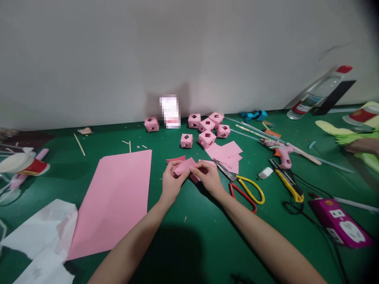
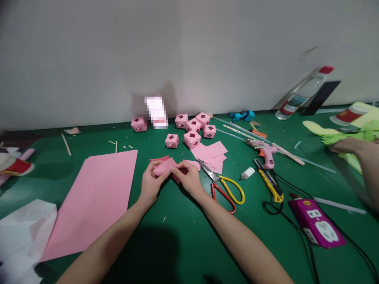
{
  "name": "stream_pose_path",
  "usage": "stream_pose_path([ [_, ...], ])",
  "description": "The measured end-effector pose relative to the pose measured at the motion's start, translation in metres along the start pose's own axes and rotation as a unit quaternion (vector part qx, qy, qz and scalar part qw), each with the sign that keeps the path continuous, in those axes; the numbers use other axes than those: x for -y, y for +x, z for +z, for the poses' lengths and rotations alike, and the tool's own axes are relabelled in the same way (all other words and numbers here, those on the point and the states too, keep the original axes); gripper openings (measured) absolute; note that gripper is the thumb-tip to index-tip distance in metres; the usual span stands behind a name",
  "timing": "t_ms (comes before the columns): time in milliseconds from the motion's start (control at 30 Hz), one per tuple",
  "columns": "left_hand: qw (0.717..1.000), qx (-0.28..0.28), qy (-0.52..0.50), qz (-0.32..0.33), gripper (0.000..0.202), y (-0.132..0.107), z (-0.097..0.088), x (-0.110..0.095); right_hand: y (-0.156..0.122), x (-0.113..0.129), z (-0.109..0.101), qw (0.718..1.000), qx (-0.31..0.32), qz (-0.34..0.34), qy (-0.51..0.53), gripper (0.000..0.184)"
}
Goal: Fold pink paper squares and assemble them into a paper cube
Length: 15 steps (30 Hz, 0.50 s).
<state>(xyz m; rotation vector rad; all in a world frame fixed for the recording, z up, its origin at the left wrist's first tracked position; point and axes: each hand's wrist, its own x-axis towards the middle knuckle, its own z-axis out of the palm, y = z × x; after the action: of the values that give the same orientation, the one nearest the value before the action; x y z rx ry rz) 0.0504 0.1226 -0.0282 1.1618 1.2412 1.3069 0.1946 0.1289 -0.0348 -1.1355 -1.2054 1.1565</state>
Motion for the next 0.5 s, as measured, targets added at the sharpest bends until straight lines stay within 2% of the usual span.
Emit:
stream_pose_path([
  [300, 1.0, -0.006, -0.006, 0.014, 0.039, 0.0002, 0.0011, -0.0024, 0.001, 0.0057, -0.0013, 1.0, 0.009, -0.015, 0.004, 0.034],
  [500, 0.999, -0.005, -0.038, 0.003, 0.042, 0.0009, 0.0024, -0.0017, -0.0002, 0.0026, 0.0003, 0.999, -0.034, -0.031, 0.0, 0.03],
])
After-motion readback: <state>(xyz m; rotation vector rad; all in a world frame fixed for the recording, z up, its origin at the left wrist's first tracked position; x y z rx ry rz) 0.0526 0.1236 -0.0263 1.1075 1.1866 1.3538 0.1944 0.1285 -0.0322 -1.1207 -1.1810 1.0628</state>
